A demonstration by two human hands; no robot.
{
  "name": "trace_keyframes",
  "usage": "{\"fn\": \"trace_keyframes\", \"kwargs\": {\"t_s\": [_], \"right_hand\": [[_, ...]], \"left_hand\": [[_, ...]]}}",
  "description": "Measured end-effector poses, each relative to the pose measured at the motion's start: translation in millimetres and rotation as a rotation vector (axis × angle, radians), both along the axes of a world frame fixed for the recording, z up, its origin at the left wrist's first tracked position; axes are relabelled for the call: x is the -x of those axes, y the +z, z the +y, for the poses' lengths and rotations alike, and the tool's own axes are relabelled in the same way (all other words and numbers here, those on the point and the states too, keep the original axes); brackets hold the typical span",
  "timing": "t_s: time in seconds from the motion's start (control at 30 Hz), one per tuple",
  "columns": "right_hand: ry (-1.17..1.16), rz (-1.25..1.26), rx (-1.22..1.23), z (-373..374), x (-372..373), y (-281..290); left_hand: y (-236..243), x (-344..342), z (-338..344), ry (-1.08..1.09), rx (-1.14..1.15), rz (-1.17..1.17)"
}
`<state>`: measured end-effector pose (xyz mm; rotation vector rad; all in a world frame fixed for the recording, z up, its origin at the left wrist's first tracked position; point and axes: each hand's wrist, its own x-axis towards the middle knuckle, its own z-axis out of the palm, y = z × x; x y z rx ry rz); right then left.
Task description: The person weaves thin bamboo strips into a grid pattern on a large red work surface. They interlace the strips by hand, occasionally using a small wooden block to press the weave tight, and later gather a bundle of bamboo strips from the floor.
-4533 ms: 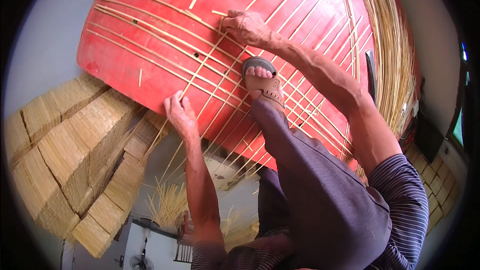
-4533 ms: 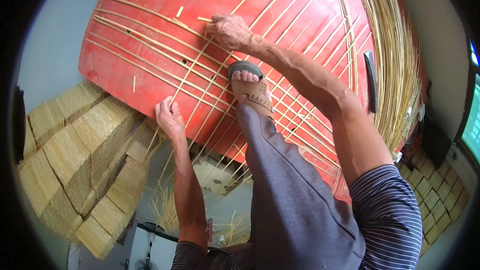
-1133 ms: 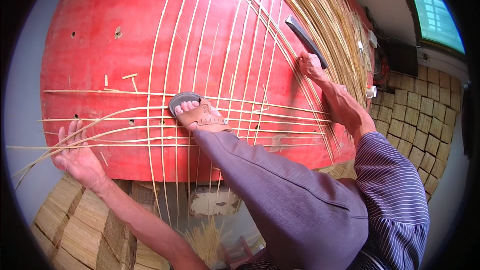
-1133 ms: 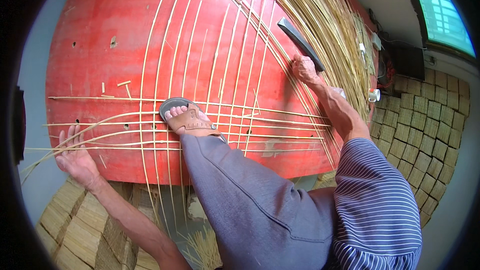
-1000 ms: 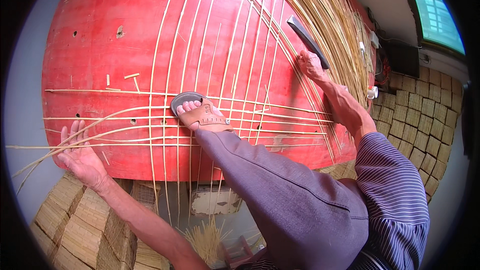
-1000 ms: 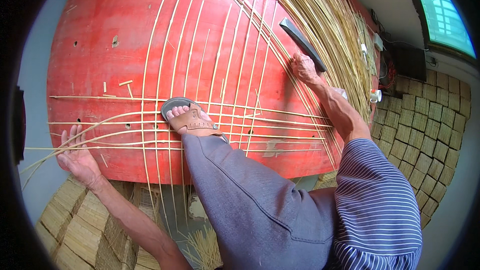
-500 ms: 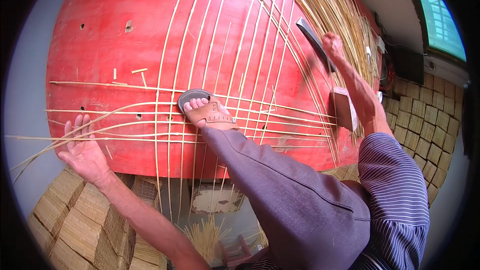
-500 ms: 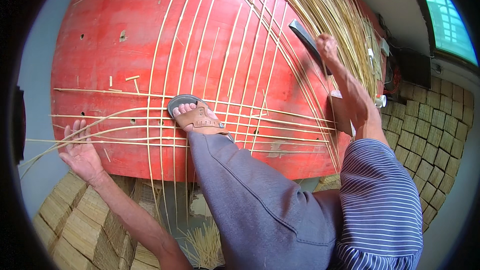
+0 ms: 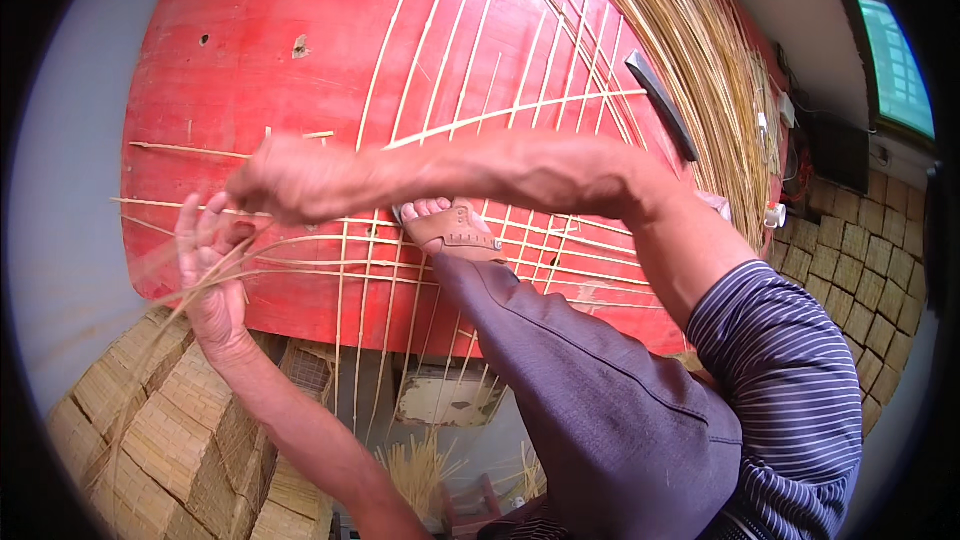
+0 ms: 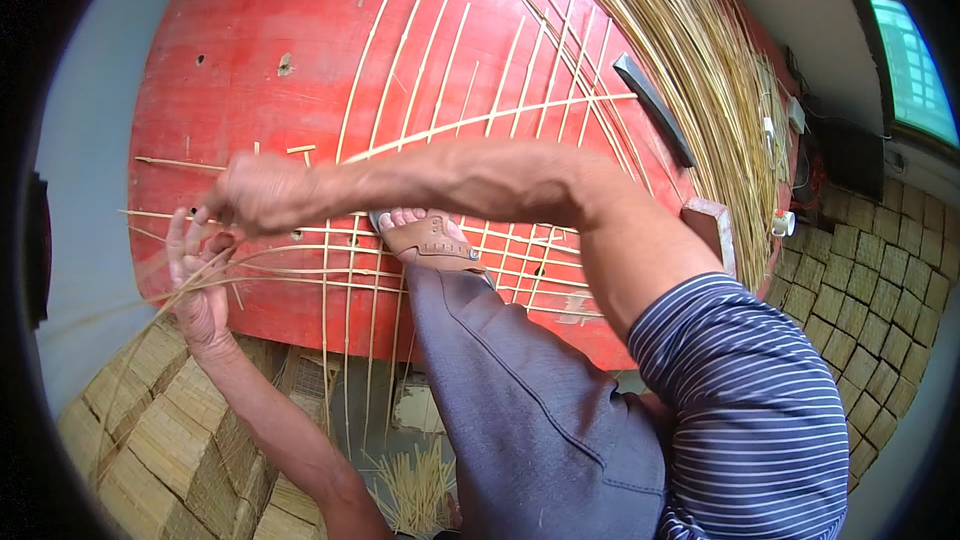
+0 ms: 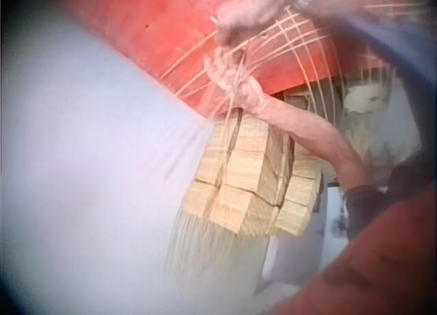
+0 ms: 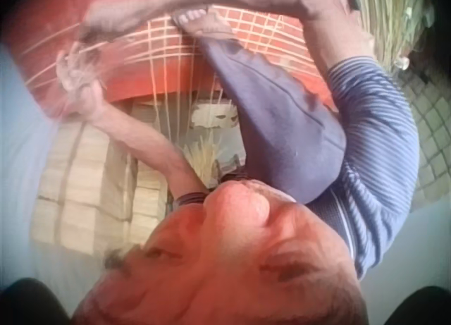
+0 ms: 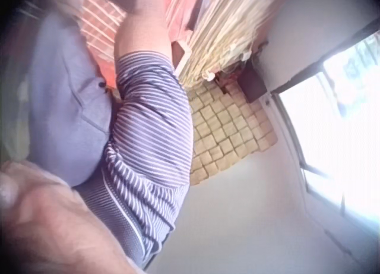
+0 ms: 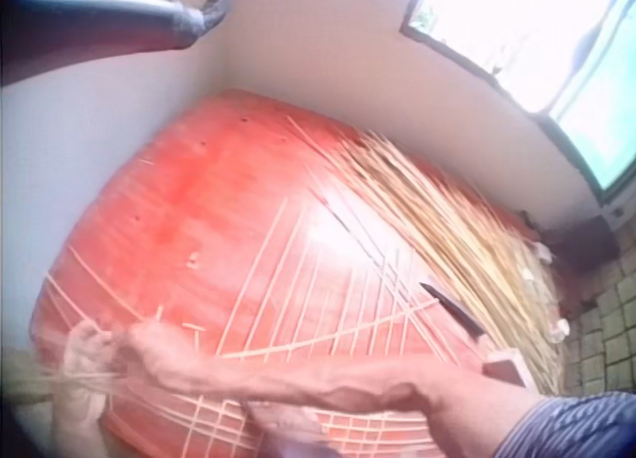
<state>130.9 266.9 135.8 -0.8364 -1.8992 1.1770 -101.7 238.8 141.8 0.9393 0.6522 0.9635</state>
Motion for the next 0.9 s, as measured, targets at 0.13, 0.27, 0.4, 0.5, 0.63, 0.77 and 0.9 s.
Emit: {"fn": "trace_keyframes", "kwargs": {"t_s": [0.13, 0.27, 0.4, 0.5, 0.63, 0.77, 0.9], "right_hand": [[0.005, -0.251, 0.117, -4, 11, -10], [-0.068, -0.562, 0.142, 21, -53, -47], [-0.136, -0.746, -0.016, 60, -103, -74], [-0.084, -0.801, -0.178, 94, -108, -92], [-0.012, -0.891, -0.351, 110, -109, -120], [-0.115, -0.941, -0.41, 101, -101, -134], [-0.194, -0.973, -0.44, 90, -100, -142]], "left_hand": [[-17, 24, -6, 0.182, 0.003, 0.245], [-37, 43, -29, 0.737, 0.003, 0.472], [-48, 36, -57, 1.016, 0.147, 0.551], [-61, 33, -87, 1.185, 0.369, 0.416], [-104, 42, -144, 1.184, 0.498, 0.222], [-143, 72, -187, 1.079, 0.507, 0.052], [-152, 72, -192, 1.04, 0.584, 0.093]]}}
